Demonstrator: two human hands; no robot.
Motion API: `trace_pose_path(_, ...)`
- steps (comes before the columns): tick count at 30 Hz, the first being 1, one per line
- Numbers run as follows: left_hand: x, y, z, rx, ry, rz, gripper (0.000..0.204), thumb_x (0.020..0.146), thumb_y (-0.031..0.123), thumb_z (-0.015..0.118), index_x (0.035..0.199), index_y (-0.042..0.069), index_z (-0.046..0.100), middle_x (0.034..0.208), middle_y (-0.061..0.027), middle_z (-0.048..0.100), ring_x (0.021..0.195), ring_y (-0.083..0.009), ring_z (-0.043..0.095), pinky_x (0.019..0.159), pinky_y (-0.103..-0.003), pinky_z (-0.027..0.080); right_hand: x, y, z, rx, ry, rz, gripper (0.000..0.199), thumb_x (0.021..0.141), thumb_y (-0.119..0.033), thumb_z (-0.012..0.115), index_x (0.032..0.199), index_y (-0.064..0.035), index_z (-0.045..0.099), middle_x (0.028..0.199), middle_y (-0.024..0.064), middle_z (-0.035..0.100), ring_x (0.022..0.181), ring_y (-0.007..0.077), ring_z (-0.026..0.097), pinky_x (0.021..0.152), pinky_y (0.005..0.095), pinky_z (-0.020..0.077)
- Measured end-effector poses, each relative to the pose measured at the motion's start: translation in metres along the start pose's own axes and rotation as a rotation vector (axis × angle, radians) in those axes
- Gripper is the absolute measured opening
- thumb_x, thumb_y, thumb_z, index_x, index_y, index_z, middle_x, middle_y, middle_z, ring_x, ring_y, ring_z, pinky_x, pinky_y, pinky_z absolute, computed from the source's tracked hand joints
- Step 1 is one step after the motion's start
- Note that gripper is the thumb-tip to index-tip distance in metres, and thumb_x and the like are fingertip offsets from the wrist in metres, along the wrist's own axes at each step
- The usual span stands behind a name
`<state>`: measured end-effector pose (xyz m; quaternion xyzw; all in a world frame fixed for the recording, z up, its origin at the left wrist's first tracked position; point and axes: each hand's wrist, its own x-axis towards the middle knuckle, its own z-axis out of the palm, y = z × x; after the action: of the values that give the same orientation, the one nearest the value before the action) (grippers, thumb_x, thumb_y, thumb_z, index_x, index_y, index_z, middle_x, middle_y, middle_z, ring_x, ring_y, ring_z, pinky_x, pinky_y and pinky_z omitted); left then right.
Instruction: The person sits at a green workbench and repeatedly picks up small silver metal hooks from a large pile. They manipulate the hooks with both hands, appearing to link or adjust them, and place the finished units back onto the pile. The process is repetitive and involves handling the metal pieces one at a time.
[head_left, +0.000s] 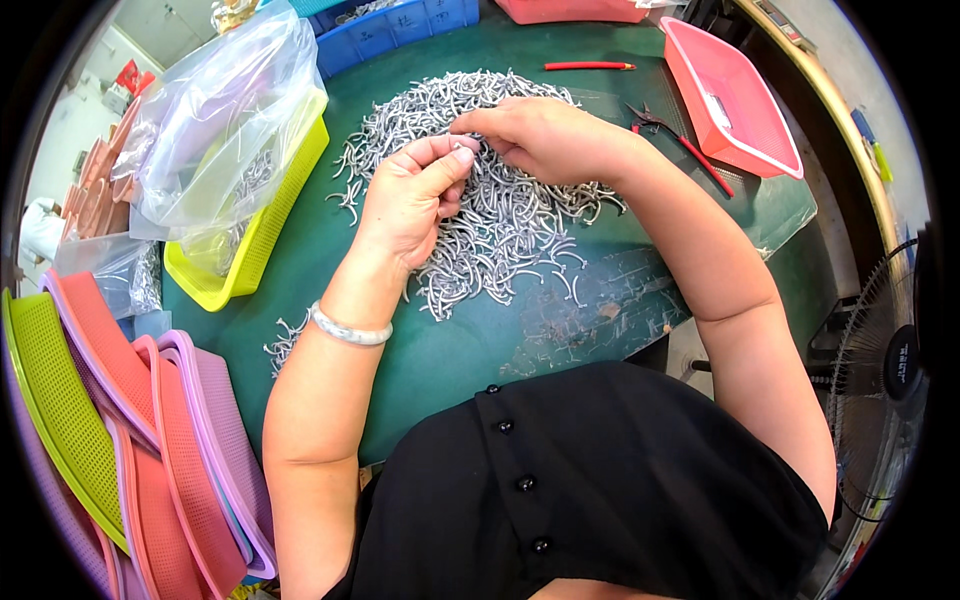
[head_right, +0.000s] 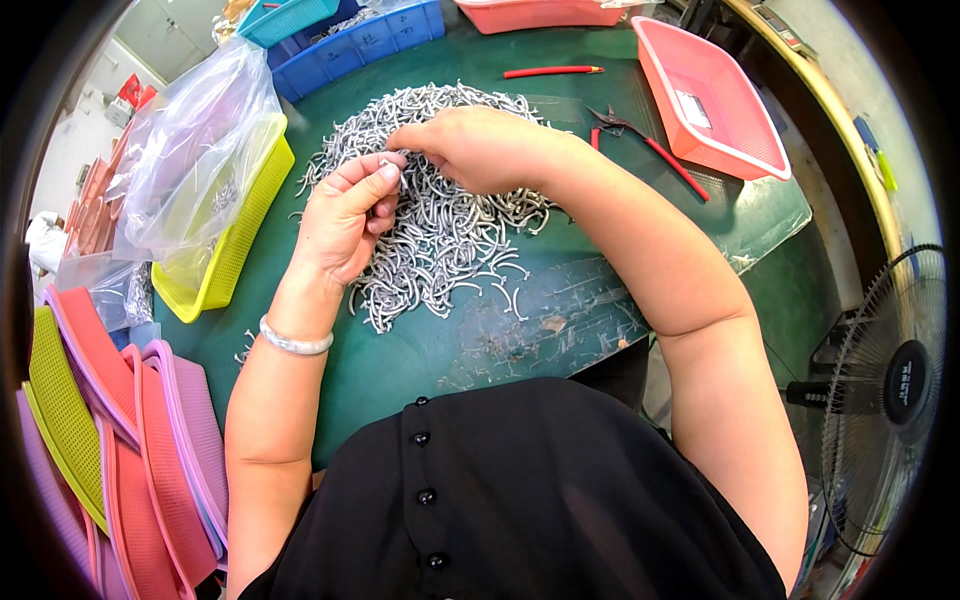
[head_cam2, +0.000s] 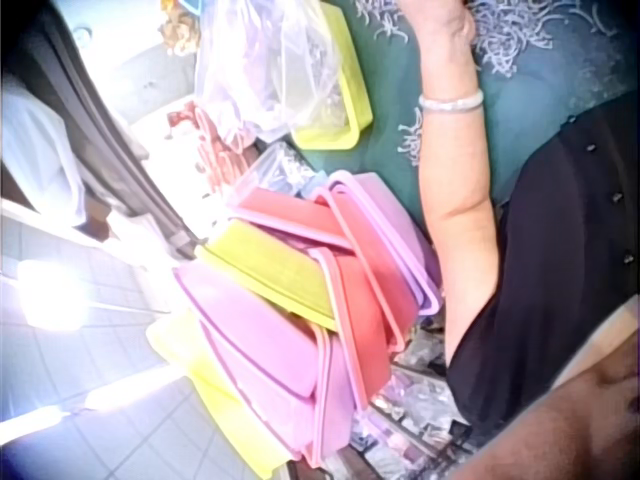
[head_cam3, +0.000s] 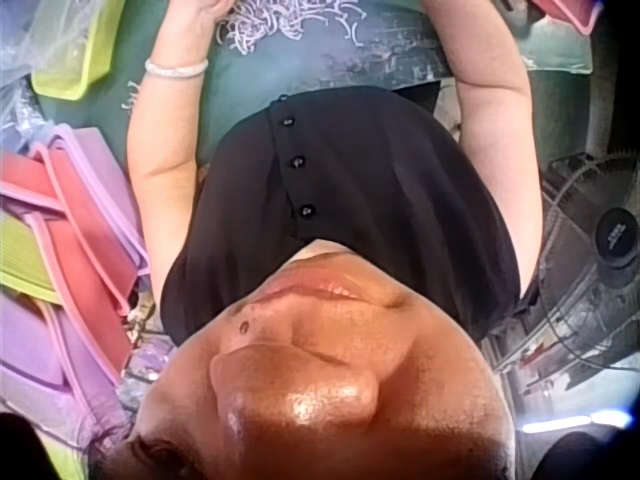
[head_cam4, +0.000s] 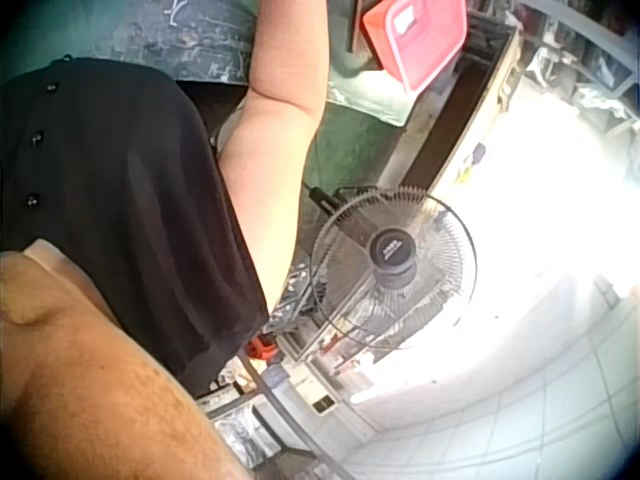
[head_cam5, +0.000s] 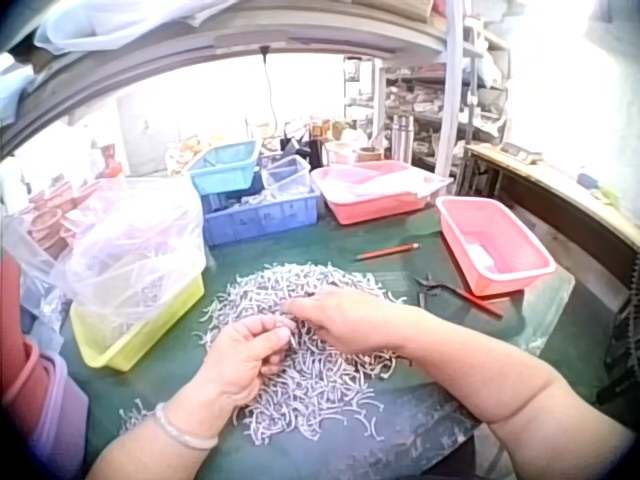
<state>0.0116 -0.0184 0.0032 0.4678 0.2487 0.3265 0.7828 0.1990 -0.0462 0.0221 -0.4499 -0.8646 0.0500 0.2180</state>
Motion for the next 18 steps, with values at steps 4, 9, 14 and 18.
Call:
trace_pose_path(4, 0.000, 0.001, 0.000, -0.076, 0.026, -0.012, 0.007, 0.080, 0.005, 0.057, 0.087, 0.004, 0.058, 0.069, 0.0000, 0.053, 0.055, -0.0061, 0.045, 0.045, -0.018, 0.035, 0.001, 0.003, 0.000, 0.082, 0.004, 0.028, 0.047, 0.071, 0.006, 0.050, 0.117, -0.0042, 0.045, 0.074, 0.0082, 0.052, 0.070, 0.0232, 0.052, 0.069, 0.0335, 0.0427)
trace_pose_path(9, 0.001, 0.000, 0.002, -0.130, 0.046, -0.043, 0.005, 0.080, 0.005, 0.055, 0.085, 0.004, 0.055, 0.072, -0.0032, 0.055, 0.058, -0.0088, 0.049, 0.046, -0.019, 0.038, 0.000, -0.002, -0.011, 0.437, 0.047, 0.107, 0.055, 0.071, 0.008, 0.050, 0.123, -0.0057, 0.040, 0.071, 0.0023, 0.048, 0.066, 0.0122, 0.047, 0.064, 0.0253, 0.0405)
trace_pose_path(14, -0.002, -0.003, 0.007, -0.060, -0.014, -0.035, 0.007, 0.083, 0.010, 0.057, 0.086, 0.004, 0.055, 0.075, -0.0027, 0.055, 0.060, -0.0074, 0.048, 0.047, -0.018, 0.038, 0.004, -0.014, -0.009, 0.433, 0.196, 0.042, 0.061, 0.070, 0.007, 0.053, 0.127, -0.0082, 0.038, 0.072, 0.0004, 0.049, 0.067, 0.0095, 0.047, 0.064, 0.0244, 0.0411)
trace_pose_path(18, -0.001, -0.006, 0.007, -0.077, 0.032, 0.036, 0.009, 0.082, 0.011, 0.059, 0.087, 0.003, 0.056, 0.074, -0.0014, 0.055, 0.058, -0.0060, 0.047, 0.047, -0.017, 0.037, 0.005, -0.026, -0.010, 0.354, 0.245, 0.024, 0.062, 0.069, 0.007, 0.055, 0.127, -0.0079, 0.039, 0.077, 0.0010, 0.052, 0.071, 0.0089, 0.049, 0.067, 0.0243, 0.0420)
